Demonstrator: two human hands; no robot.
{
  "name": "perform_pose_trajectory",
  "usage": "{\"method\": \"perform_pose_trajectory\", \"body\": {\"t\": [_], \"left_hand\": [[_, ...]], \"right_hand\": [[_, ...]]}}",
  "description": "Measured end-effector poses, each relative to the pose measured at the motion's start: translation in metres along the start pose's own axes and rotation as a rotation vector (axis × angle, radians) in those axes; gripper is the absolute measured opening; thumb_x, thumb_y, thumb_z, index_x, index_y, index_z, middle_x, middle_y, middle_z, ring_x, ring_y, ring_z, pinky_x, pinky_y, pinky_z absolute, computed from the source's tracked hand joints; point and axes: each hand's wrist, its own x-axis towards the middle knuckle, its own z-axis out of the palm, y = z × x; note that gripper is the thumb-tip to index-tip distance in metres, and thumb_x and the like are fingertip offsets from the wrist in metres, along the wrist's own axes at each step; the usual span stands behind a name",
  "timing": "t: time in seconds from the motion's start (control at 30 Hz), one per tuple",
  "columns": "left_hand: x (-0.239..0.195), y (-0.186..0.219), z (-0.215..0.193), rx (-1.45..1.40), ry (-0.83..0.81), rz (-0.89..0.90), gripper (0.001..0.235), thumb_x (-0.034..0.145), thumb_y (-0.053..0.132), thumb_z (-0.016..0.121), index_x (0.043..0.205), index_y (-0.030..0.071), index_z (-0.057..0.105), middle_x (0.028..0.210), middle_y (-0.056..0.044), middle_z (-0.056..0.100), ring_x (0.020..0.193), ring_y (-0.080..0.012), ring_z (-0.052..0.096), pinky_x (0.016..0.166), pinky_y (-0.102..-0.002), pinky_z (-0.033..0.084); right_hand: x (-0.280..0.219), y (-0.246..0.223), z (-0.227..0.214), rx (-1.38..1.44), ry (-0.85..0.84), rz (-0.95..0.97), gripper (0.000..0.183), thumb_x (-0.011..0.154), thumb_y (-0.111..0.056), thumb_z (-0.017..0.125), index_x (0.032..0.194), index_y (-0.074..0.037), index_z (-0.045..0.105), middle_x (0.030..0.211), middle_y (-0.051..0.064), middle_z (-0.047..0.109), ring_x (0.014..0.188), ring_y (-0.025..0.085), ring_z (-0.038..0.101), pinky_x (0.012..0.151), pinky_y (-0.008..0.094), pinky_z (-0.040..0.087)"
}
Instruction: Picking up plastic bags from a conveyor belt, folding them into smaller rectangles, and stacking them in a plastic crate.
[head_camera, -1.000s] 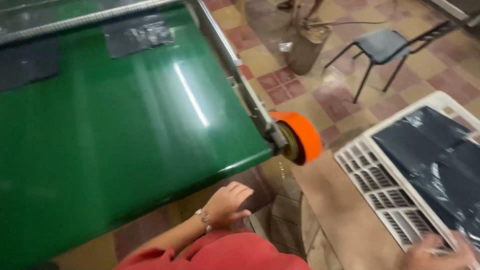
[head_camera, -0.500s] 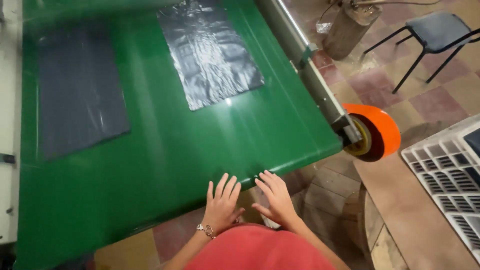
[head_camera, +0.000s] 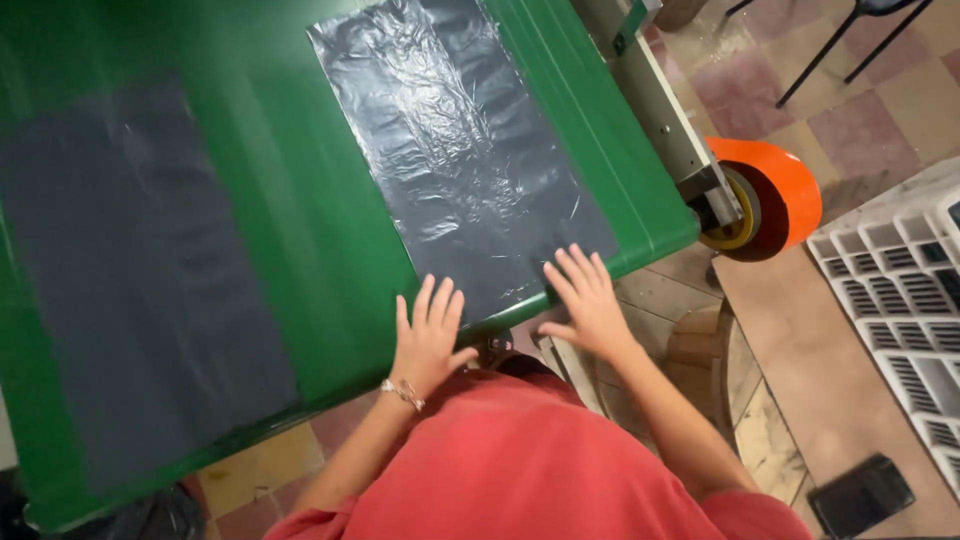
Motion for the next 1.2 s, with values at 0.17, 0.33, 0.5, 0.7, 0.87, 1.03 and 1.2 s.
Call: {"method": "perform_pose_trajectory", "body": {"t": [0.17,0.33,0.5,0.7,0.87,1.03,1.2], "left_hand": [[0.024,-0.03,0.022,0.044,-0.054,-0.016,0.11,0.057,0.081,0.066,0.142,0.015,0.044,0.151,-0.009,0.039,0.143,-0.0314,0.034,0.107,-0.061,0.037],[0.044,-0.052,0.035,0.099,-0.073,-0.001,0.097,0.057,0.09,0.056,0.132,0.029,0.051,0.134,0.006,0.048,0.128,-0.0205,0.042,0.094,-0.044,0.044],[0.057,-0.056,0.051,0.127,0.159,0.168,0.046,0.075,0.062,0.069,0.107,0.03,0.062,0.107,0.008,0.057,0.108,-0.0195,0.054,0.079,-0.038,0.048],[0.07,-0.063,0.075,0.032,0.284,0.176,0.014,0.091,0.041,0.061,0.089,0.027,0.059,0.093,0.013,0.059,0.098,-0.0113,0.06,0.075,-0.029,0.047],[0.079,-0.055,0.024,-0.383,0.17,0.01,0.006,0.092,0.026,0.064,0.091,0.02,0.065,0.101,0.006,0.071,0.098,-0.0156,0.068,0.076,-0.029,0.053],[0.083,-0.043,-0.025,-0.648,0.034,-0.062,0.01,0.091,0.021,0.065,0.09,0.012,0.068,0.1,-0.004,0.076,0.096,-0.0252,0.072,0.08,-0.036,0.057],[0.07,-0.042,-0.055,-0.937,-0.276,-0.213,0.011,0.087,0.021,0.064,0.09,0.013,0.071,0.091,-0.009,0.078,0.087,-0.0329,0.073,0.077,-0.041,0.058]], "right_hand": [[0.019,0.059,-0.001,-0.001,-0.115,0.028,0.104,0.07,-0.083,0.057,0.152,-0.019,0.042,0.156,0.012,0.04,0.148,0.034,0.032,0.118,0.055,0.025],[0.036,0.098,0.008,-0.072,-0.21,0.026,0.097,0.066,-0.089,0.052,0.145,-0.033,0.05,0.145,-0.004,0.048,0.137,0.02,0.042,0.109,0.045,0.033],[0.053,0.116,0.01,-0.053,-0.172,-0.069,0.09,0.063,-0.092,0.053,0.129,-0.031,0.061,0.126,-0.004,0.056,0.117,0.021,0.049,0.093,0.04,0.039],[0.053,0.124,0.009,-0.091,-0.124,-0.185,0.091,0.073,-0.092,0.04,0.135,-0.029,0.058,0.128,0.0,0.057,0.118,0.023,0.052,0.092,0.041,0.039],[0.055,0.132,0.018,-0.005,0.053,-0.291,0.054,0.091,-0.058,0.05,0.126,-0.018,0.063,0.119,0.005,0.063,0.111,0.025,0.058,0.086,0.04,0.043],[0.066,0.141,0.001,0.038,0.156,-0.373,0.026,0.099,-0.023,0.044,0.105,-0.021,0.07,0.099,-0.001,0.066,0.1,0.019,0.063,0.083,0.036,0.045],[0.066,0.137,-0.035,0.388,-0.094,-0.407,0.011,0.083,-0.017,0.061,0.092,-0.018,0.068,0.076,0.0,0.059,0.075,0.02,0.064,0.074,0.038,0.048]]}}
